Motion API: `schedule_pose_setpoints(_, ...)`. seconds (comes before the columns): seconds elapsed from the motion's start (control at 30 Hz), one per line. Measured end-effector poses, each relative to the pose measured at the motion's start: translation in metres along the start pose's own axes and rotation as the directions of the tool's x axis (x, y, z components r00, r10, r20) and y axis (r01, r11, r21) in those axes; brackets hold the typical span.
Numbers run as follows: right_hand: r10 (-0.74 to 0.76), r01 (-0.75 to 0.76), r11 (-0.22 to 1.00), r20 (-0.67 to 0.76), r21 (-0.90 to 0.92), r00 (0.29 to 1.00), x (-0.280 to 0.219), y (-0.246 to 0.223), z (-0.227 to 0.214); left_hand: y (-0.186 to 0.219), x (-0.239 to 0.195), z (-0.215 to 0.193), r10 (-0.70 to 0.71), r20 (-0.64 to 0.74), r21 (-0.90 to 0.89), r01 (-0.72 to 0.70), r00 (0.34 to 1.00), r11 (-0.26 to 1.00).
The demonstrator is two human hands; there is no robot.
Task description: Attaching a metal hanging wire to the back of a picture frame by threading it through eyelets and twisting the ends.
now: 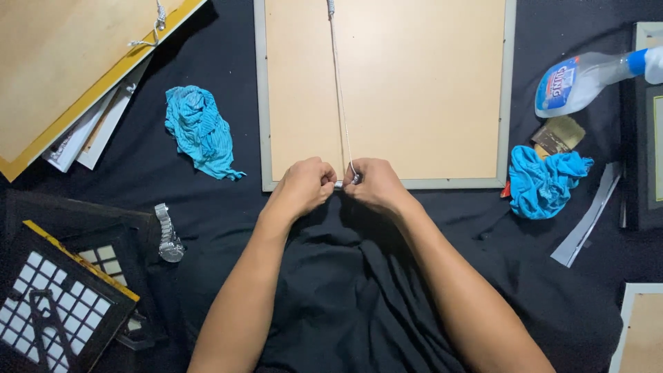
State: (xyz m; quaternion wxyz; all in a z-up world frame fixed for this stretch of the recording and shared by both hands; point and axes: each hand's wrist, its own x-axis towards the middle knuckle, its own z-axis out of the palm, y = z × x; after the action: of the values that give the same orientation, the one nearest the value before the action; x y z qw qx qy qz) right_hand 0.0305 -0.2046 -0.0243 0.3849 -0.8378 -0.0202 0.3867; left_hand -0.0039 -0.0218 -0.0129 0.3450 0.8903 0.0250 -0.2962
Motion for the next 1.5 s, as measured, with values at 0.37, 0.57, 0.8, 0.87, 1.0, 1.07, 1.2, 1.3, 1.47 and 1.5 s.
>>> schedule_pose_setpoints(0.37,-0.023,0.023,0.999,0.002,0.049,1.000,-0.003,0.002,-0.002,0.016,-0.005,0.002,-0.074,0.010,0.044,0.073,0.997,0.996)
schedule_pose_setpoints(0.57,-0.075,0.075,0.996,-0.003,-0.044,0.997,-0.002,-0.001,-0.001,0.031,-0.013,-0.010,-0.130,0.012,0.065,0.129,0.991,0.990)
schedule_pose_setpoints(0.8,-0.122,0.118,0.986,-0.023,-0.114,0.992,-0.008,-0.007,-0.001,0.032,-0.015,-0.017,-0.210,0.031,-0.037,0.211,0.977,0.977)
schedule_pose_setpoints(0.87,-0.119,0.117,0.990,-0.015,-0.082,0.993,-0.003,-0.001,0.001,0.029,-0.014,-0.016,-0.189,0.021,-0.028,0.189,0.982,0.982)
schedule_pose_setpoints(1.0,-0.116,0.117,0.991,0.014,-0.058,0.993,0.000,0.001,0.001,0.028,-0.015,-0.016,-0.169,0.001,-0.019,0.169,0.986,0.985)
schedule_pose_setpoints(1.07,-0.116,0.116,0.992,0.010,-0.057,0.993,-0.001,0.003,0.002,0.030,-0.016,-0.017,-0.172,-0.005,-0.027,0.172,0.985,0.985)
schedule_pose_setpoints(1.2,-0.111,0.111,0.993,0.017,-0.043,0.994,-0.001,0.006,0.005,0.026,-0.016,-0.015,-0.179,-0.014,-0.045,0.178,0.984,0.983)
schedule_pose_setpoints(1.3,-0.090,0.090,0.996,0.012,-0.027,0.996,-0.002,0.003,0.002,0.017,-0.012,-0.014,-0.179,0.014,-0.112,0.180,0.984,0.977)
schedule_pose_setpoints(1.47,-0.123,0.121,0.991,-0.029,-0.049,0.992,0.001,0.002,0.004,-0.001,-0.005,-0.005,-0.204,0.070,-0.213,0.214,0.977,0.953)
schedule_pose_setpoints(1.5,-0.120,0.117,0.991,-0.036,-0.061,0.992,-0.001,0.000,0.003,-0.001,-0.005,-0.004,-0.209,0.079,-0.227,0.222,0.975,0.948)
